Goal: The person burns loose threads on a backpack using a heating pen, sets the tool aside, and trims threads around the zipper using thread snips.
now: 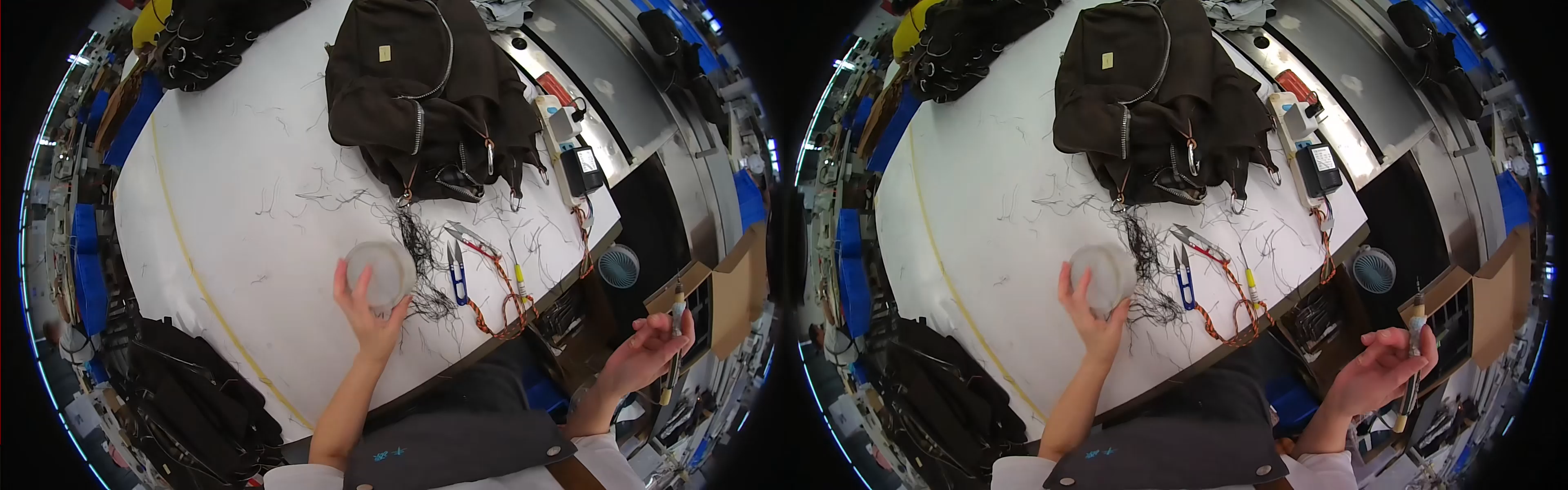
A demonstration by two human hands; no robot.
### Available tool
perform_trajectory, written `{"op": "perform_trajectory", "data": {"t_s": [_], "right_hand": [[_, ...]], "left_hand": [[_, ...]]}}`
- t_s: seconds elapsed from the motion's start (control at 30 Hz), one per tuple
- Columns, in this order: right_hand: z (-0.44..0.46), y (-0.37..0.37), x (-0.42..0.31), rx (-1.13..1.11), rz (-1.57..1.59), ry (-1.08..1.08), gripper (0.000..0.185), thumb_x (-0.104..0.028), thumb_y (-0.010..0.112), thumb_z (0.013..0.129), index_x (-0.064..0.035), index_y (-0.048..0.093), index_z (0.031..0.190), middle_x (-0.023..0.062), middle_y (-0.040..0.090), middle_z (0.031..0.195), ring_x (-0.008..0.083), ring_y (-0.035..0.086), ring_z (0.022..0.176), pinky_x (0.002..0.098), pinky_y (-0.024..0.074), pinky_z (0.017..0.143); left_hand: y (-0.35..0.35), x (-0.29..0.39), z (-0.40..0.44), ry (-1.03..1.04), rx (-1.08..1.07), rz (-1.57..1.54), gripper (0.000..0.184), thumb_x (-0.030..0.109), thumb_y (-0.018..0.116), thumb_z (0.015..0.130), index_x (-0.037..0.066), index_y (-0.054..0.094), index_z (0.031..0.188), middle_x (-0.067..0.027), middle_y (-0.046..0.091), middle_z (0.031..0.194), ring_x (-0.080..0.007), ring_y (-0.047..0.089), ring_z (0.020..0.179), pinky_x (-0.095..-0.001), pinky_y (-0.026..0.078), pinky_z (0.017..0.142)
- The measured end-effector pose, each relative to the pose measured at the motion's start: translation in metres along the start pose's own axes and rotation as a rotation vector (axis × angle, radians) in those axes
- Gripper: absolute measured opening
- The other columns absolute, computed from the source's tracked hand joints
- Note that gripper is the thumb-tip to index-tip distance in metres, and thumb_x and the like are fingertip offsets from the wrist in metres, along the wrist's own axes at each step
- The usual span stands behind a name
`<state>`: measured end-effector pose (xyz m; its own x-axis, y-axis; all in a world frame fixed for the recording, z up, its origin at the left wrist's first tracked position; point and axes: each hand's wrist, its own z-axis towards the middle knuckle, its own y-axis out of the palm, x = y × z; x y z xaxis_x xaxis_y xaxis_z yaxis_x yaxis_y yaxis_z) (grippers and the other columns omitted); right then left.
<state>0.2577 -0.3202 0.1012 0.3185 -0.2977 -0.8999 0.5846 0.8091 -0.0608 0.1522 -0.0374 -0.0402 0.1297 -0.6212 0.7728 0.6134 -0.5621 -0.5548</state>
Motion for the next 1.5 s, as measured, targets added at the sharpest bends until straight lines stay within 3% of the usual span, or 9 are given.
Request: {"op": "perform_trajectory", "data": {"t_s": [0.23,0.5,0.8,0.97,1.1,1.2,1.23,1.3,1.5], "right_hand": [[-0.005,-0.012,-0.013,-0.07,-0.005,0.009,0.047,-0.04,0.029,0.105,0.0007,0.044,0.121,0.0103,0.059,0.071,0.0064,0.042,0.047,0.0213,0.047,0.054],[0.007,-0.019,-0.015,-0.111,0.055,-0.06,0.045,-0.037,0.033,0.105,0.0022,0.046,0.124,0.0094,0.061,0.077,0.0057,0.042,0.05,0.0227,0.0489,0.058],[0.042,-0.028,0.002,-0.068,0.043,0.029,0.042,-0.044,0.036,0.102,-0.005,0.042,0.118,0.0156,0.063,0.072,0.0111,0.048,0.045,0.0193,0.0386,0.044],[0.077,-0.062,0.023,-0.067,0.044,0.001,0.039,-0.044,0.039,0.101,-0.0083,0.041,0.117,0.0161,0.065,0.073,0.0103,0.046,0.043,0.0198,0.0379,0.043],[0.111,-0.092,0.052,0.038,0.033,-0.018,0.036,-0.043,0.038,0.101,-0.01,0.039,0.116,0.0164,0.065,0.072,0.0106,0.045,0.043,0.0213,0.0387,0.043],[0.136,-0.117,0.071,0.085,-0.018,0.014,0.037,-0.046,0.039,0.101,-0.0116,0.038,0.113,0.0161,0.064,0.07,0.0122,0.045,0.042,0.0222,0.0387,0.042],[0.142,-0.124,0.077,0.117,-0.021,0.033,0.037,-0.047,0.04,0.1,-0.0116,0.038,0.113,0.016,0.064,0.069,0.0124,0.045,0.042,0.0223,0.0387,0.042],[0.154,-0.138,0.089,0.226,-0.036,0.085,0.038,-0.048,0.042,0.099,-0.0121,0.038,0.109,0.0152,0.062,0.063,0.0129,0.044,0.04,0.0225,0.0377,0.04],[0.17,-0.171,0.128,0.485,-0.148,0.152,0.036,-0.041,0.034,0.103,-0.0067,0.04,0.11,0.0088,0.052,0.059,0.013,0.047,0.045,0.022,0.0412,0.041]], "left_hand": [[-0.083,-0.017,-0.122,0.124,-0.454,0.128,0.085,0.009,0.088,0.055,0.01,0.05,0.131,-0.0265,0.021,0.147,-0.0451,0.025,0.136,-0.0518,0.032,0.107],[0.018,-0.009,-0.006,0.037,-0.154,-0.028,0.078,0.011,0.084,0.064,0.008,0.048,0.133,-0.0261,0.023,0.147,-0.0433,0.027,0.136,-0.0514,0.026,0.111],[-0.071,-0.037,-0.066,0.033,-0.443,0.236,0.083,0.016,0.079,0.068,0.003,0.038,0.138,-0.0288,0.016,0.15,-0.0465,0.023,0.137,-0.0533,0.024,0.11],[-0.07,0.08,0.018,0.228,-0.517,0.524,0.077,0.038,0.07,0.08,0.001,0.04,0.14,-0.0249,0.039,0.144,-0.0461,0.035,0.132,-0.054,0.03,0.108],[0.047,0.192,0.136,0.691,-0.46,0.106,0.078,0.032,0.076,0.076,0.0,0.041,0.137,-0.0241,0.044,0.139,-0.042,0.039,0.131,-0.0511,0.032,0.107],[0.205,0.278,0.23,1.124,-0.322,0.213,0.047,0.0,0.061,0.079,0.001,0.055,0.125,-0.0263,0.042,0.137,-0.0494,0.04,0.128,-0.0543,0.037,0.103],[0.258,0.311,0.263,1.286,-0.343,0.34,0.063,-0.005,0.061,0.075,0.003,0.045,0.136,-0.0211,0.036,0.145,-0.0443,0.035,0.134,-0.0528,0.031,0.109],[0.358,0.355,0.323,1.512,-0.282,0.484,0.076,-0.004,0.056,0.074,0.01,0.035,0.145,-0.0117,0.03,0.151,-0.0342,0.027,0.141,-0.0536,0.027,0.111],[0.511,0.46,0.371,1.819,-0.083,0.945,0.085,0.011,0.062,0.078,0.017,0.019,0.152,-0.0097,0.019,0.157,-0.0273,0.013,0.146,-0.051,0.019,0.116]]}}
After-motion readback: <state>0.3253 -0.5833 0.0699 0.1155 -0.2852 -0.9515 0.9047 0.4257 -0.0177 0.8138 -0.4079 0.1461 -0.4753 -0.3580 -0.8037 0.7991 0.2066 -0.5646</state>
